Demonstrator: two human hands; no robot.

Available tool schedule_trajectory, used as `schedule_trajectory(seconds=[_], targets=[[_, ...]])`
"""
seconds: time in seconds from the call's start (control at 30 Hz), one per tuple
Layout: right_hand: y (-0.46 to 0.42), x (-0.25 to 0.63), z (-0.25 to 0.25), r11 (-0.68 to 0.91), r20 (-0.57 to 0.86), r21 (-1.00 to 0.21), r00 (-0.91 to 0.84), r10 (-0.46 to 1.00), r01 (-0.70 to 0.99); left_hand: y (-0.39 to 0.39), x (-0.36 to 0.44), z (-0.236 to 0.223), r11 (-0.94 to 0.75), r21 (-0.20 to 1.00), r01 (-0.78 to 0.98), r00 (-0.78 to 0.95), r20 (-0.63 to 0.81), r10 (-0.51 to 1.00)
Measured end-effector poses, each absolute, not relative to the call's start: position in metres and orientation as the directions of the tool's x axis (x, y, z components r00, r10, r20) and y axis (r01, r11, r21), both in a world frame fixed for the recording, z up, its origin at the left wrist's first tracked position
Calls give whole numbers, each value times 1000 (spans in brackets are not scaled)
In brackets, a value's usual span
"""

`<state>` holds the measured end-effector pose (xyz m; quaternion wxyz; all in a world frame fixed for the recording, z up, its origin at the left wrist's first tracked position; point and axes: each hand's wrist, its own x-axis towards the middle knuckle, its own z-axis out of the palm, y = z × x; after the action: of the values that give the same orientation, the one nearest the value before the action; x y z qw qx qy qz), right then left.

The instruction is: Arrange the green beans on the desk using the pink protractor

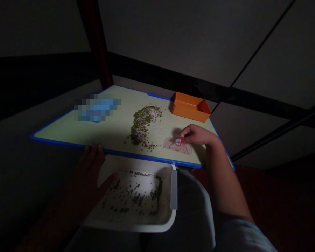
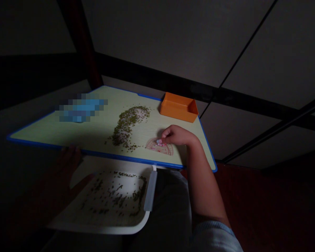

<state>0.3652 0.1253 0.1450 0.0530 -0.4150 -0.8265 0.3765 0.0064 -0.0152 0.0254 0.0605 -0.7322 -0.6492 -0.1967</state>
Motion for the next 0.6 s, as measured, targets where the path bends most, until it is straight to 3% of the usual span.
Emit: schedule_trajectory(seconds=[0.6], targets=[[124,363,144,371,-215,-693,-668,713,618,-16,5,25,-148,205,968,68,353,933]])
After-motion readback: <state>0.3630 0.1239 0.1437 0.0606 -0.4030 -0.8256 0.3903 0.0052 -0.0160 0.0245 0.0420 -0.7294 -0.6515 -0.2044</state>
